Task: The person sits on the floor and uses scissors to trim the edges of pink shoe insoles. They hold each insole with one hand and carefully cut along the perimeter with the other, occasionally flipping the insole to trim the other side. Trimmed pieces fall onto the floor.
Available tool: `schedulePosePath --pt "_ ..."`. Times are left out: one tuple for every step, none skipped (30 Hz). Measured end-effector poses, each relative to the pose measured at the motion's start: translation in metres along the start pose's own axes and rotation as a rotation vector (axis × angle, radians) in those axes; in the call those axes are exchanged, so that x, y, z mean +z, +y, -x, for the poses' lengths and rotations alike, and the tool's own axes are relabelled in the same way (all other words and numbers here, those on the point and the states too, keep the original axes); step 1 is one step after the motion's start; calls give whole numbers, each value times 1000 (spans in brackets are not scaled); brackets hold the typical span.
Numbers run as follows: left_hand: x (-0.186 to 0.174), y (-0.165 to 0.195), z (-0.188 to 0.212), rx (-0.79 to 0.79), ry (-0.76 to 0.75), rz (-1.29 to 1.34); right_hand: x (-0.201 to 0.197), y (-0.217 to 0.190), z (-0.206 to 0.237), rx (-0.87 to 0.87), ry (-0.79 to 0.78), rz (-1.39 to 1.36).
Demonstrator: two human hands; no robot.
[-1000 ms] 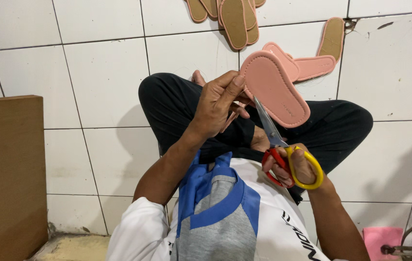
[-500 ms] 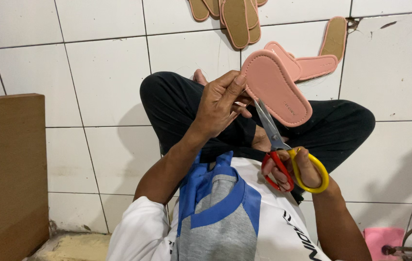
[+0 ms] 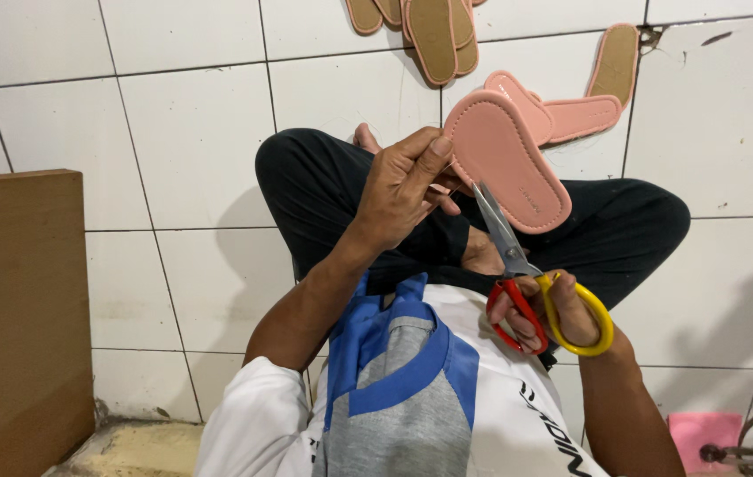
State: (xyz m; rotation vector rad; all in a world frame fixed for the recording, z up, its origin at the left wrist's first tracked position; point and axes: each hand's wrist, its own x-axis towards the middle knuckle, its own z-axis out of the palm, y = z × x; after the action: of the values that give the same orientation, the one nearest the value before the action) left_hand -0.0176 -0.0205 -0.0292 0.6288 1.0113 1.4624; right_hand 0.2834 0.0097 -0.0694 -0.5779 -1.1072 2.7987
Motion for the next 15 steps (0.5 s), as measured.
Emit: schedulePosePath --pt "1 0 0 -5 -12 2 0 -2 0 3 -18 5" --pt "1 0 0 -10 -7 3 0 -4 -1 3 -38 12" --pt "2 -1 0 -13 -1 3 1 -6 -1 12 -41 7" --pt "2 -1 0 -18 7 3 2 -7 -2 22 -43 1" --pt "2 -1 -1 -16 3 9 2 -9 -2 32 -48 -6" --pt "2 -1 -1 -14 1 18 3 -10 -2 34 -51 -8" --pt "2 -1 -1 -14 -1 27 3 -10 -2 37 -53 -10" --pt "2 -1 -1 -9 -1 10 4 -10 -3 37 -54 -12" --pt "2 -1 0 -4 0 -8 4 -10 -4 31 -56 -2" --pt "1 -1 0 1 0 -28 4 -8 -5 23 -59 7" --pt "2 -1 0 -1 -7 -27 4 -7 -6 14 -60 18" --pt "2 -1 0 -4 -13 -27 3 -5 -7 2 -41 24" --pt "3 -1 1 -8 -15 -26 2 -3 -9 -8 -24 29" --pt "4 0 1 -7 -22 3 1 0 -11 -19 -7 35" --pt "6 0 1 -7 -28 32 0 1 -12 -40 -22 2"
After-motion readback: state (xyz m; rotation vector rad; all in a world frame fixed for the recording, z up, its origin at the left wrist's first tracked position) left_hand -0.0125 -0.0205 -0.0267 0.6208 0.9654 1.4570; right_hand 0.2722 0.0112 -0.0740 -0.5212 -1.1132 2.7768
